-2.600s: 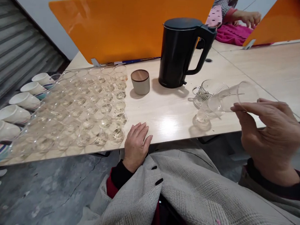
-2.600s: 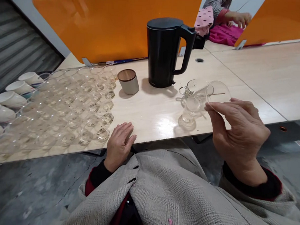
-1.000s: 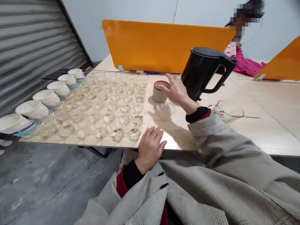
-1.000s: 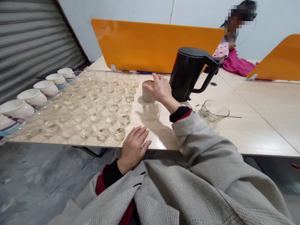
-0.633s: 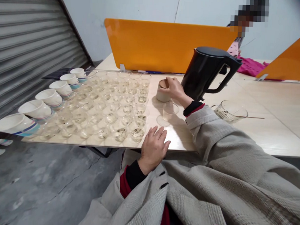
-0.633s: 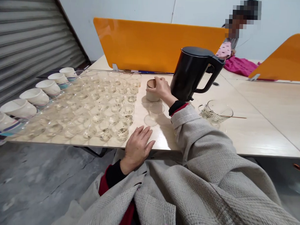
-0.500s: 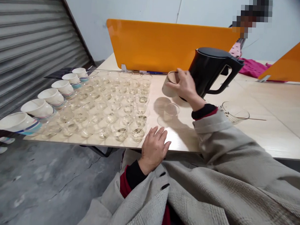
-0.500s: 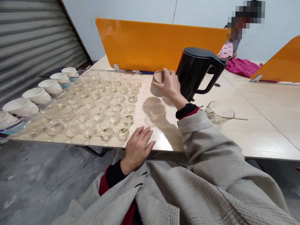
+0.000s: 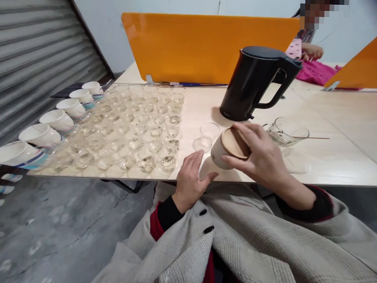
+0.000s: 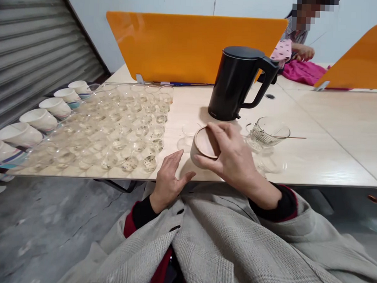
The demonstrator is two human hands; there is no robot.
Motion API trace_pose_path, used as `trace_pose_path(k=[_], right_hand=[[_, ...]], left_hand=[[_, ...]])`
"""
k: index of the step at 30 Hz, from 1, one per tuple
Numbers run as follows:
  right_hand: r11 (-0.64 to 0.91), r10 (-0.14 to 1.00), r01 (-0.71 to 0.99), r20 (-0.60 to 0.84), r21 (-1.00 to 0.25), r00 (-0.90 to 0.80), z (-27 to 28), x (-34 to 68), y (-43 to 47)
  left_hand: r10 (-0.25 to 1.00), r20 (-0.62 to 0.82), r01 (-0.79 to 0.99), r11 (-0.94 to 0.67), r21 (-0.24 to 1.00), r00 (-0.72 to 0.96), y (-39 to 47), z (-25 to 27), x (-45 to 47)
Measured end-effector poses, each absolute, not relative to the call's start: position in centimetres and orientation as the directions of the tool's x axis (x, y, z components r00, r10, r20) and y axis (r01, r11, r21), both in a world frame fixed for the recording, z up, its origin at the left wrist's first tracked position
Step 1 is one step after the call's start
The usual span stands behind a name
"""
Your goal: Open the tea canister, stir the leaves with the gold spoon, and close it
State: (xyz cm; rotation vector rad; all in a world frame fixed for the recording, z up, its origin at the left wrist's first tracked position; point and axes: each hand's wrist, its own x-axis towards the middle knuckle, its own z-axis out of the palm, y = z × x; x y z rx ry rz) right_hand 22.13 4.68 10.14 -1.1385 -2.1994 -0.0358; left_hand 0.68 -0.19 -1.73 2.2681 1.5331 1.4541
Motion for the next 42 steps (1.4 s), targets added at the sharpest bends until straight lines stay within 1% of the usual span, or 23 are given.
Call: trace_pose_path(k=[3,6,11,14,16,19,25,30,37,42], right_hand=[[0.593,0.782,0.733,0.457,-0.333,-0.424,8.2,21.2,4.8],[0.615,0.781,0.693,0.414,-0.378,-0.468,7.7,20.7,5.8],[0.655,0.748,0.674,0.423,-0.341,-0.512,8.6,20.7,7.7],[0.697,0.712,0.642,0.412,-0.32,-0.568,9.3,20.5,8.2],[0.724,0.688,0.611,0.406,-0.322,-0.602,9.5,20.3,8.3],[0.731,0.682,0.593,0.39,-0.336,-0.619,9.5,20.1,8.2],[0.712,0.702,0.617,0.371,-0.335,-0.608,8.3,20.2,7.1],[0.677,0.735,0.649,0.361,-0.346,-0.574,7.6,20.1,6.4],[0.686,0.724,0.628,0.431,-0.368,-0.538,6.9,20.0,5.9],[0.675,0.731,0.611,0.482,-0.413,-0.483,5.8,19.4,5.7]], left_hand=[[0.775,0.627,0.689,-0.497,0.528,0.078,0.2,-1.7,0.9],[0.79,0.609,0.696,-0.475,0.539,0.068,0.4,-1.7,0.7],[0.795,0.6,0.717,-0.471,0.514,0.093,0.7,-1.8,0.4],[0.789,0.609,0.73,-0.464,0.501,0.083,0.6,-1.6,0.5],[0.792,0.608,0.738,-0.448,0.505,0.064,0.5,-1.4,0.6],[0.808,0.588,0.746,-0.417,0.52,0.042,0.4,-1.1,0.6],[0.828,0.559,0.739,-0.409,0.535,0.053,0.6,-0.8,0.7],[0.851,0.524,0.744,-0.356,0.566,0.008,0.9,-1.1,1.2],[0.891,0.453,0.705,-0.311,0.637,-0.016,1.0,-0.9,2.1],[0.885,0.464,0.718,-0.296,0.63,-0.043,1.1,-0.8,2.7]])
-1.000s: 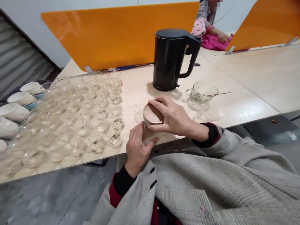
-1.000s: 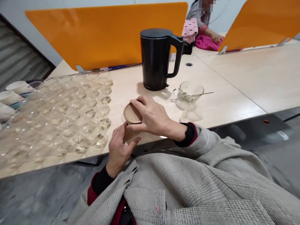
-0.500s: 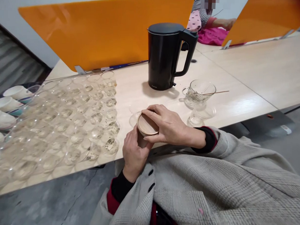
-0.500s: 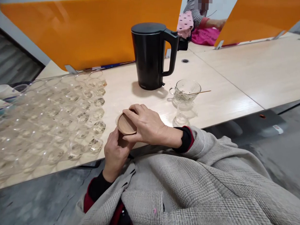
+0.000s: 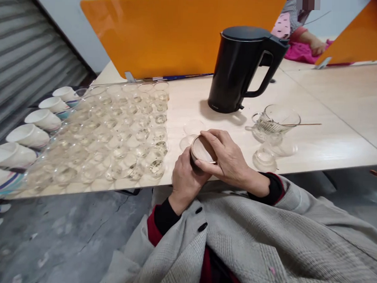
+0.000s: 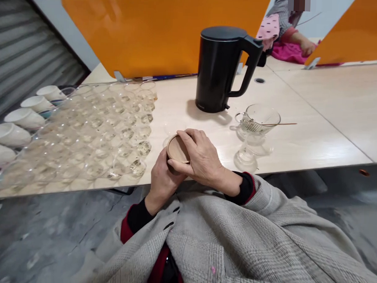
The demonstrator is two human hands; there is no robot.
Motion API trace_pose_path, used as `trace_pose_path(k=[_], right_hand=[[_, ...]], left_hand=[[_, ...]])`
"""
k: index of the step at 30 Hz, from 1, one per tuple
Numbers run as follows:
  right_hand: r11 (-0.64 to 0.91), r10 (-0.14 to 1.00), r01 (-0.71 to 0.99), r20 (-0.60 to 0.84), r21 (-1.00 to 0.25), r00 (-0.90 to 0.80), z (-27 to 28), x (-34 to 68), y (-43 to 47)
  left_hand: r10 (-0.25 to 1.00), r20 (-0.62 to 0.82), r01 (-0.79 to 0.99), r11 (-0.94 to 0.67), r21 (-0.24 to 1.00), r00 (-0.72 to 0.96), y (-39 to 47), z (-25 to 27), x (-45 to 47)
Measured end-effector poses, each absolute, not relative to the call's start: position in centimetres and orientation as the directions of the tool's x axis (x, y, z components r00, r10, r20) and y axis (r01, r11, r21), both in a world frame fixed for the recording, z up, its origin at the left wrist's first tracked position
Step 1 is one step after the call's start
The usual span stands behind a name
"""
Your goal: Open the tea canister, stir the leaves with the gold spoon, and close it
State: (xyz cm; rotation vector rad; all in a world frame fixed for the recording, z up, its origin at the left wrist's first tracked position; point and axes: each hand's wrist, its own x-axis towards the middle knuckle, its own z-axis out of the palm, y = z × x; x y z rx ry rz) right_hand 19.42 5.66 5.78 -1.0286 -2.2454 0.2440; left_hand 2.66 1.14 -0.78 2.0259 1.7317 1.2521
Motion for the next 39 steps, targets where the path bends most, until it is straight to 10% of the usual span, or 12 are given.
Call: trace_pose_path(k=[8,15,39], right_hand=[[0.605,0.78,0.548,0.566,-0.578,-0.265,6.6,19.9,6.0],[0.428,0.813,0.769,0.575,-0.475,-0.097,6.1,24.9,6.6],[0.322,0.926,0.881,0.309,-0.347,-0.217,-1.0,25.9,5.3]], left_hand=[[0.88,0.466,0.734,-0.256,0.629,-0.093,1.2,-1.4,2.8],[0.85,0.513,0.747,-0.261,0.611,-0.123,1.0,-1.4,3.1],[0.888,0.417,0.701,-0.172,0.692,-0.194,1.1,-0.6,3.0]])
